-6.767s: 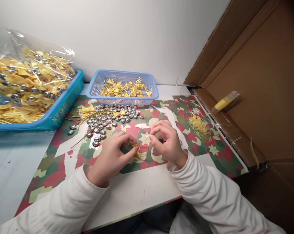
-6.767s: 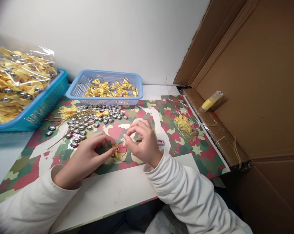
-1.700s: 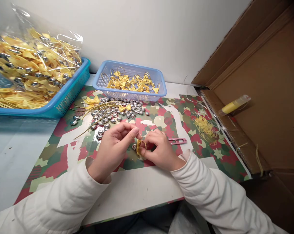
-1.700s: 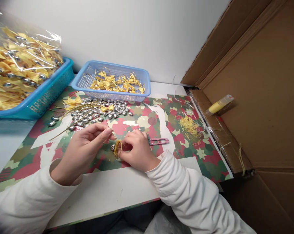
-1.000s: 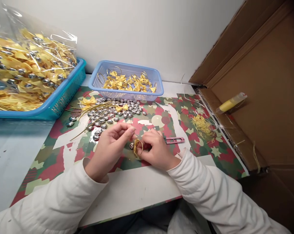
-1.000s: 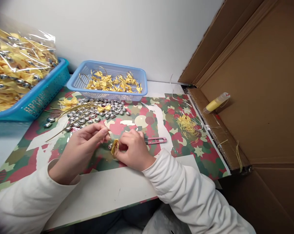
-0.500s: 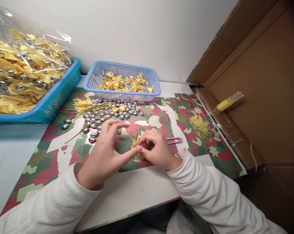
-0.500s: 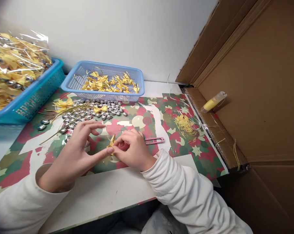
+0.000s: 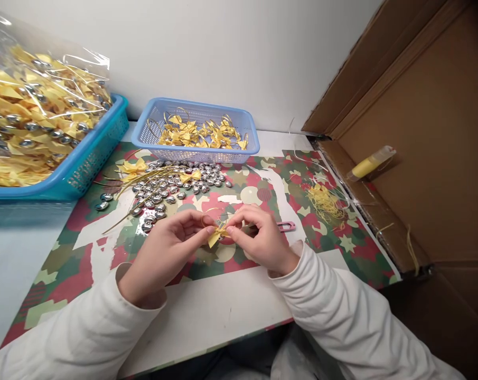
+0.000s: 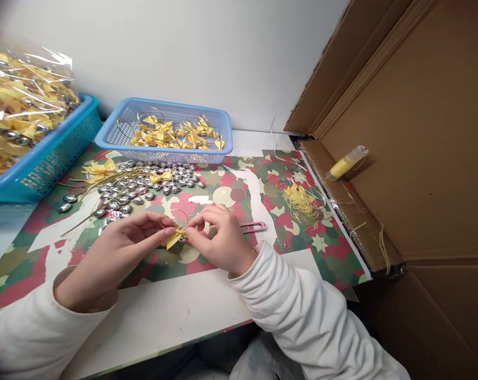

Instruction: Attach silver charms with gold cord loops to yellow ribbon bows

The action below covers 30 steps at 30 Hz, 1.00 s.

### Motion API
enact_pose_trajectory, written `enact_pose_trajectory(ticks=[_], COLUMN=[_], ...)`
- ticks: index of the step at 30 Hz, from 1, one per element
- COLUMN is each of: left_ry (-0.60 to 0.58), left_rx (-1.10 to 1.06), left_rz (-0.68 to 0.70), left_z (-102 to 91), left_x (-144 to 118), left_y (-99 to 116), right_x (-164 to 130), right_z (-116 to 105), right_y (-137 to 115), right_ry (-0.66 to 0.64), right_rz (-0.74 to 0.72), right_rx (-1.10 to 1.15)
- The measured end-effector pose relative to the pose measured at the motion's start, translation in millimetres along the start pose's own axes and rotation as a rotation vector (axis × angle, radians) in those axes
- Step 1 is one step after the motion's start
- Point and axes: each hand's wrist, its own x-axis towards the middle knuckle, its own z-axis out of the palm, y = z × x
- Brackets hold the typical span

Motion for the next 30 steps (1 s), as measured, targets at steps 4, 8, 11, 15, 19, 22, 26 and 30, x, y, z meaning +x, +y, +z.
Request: enact_pose_trajectory(ticks=[4,8,11,15,19,22,26,30], left_ry=[0.011,0.024,0.031,0.029,0.024,0.001,-0.042,-0.12], left_rx=[-0.09,-0.123,-0.14,-0.148,-0.112,-0.058,0.015,0.049], left_rz=[-0.036,-0.053,-0.064,-0.068,-0.051,-0.011,0.003,-0.012], left_z=[-1.5,-0.4,1.1,1.9,1.7,3.1,5.8,4.4], left_x=[0.2,-0.8,-1.9,-3.2,-3.7,-4.4,-6.6,-6.0], left_y=[-0.1,1.8,3.1,4.0,3.9,5.1,9.3,8.0], right_x=[2.0,2.5,1.8,0.9,0.3,1.1,4.0,5.7], right_z=[-8.4,-11.4,-10.5,-9.2,-9.6,-10.9,-12.2,-12.1], right_y=[-3.5,-5.1,-5.2,-5.5,-6.2,-4.9,0.7,4.8], right_ry=[0.055,0.089,0.066,0.06,0.093,0.062,-0.181,-0.333], right_rz=[-0.045,-0.078,-0.067,-0.084,-0.121,-0.093,-0.005,-0.01], right_rx=[-0.017,-0.03,-0.043,-0.065,-0.078,-0.043,-0.022,-0.142])
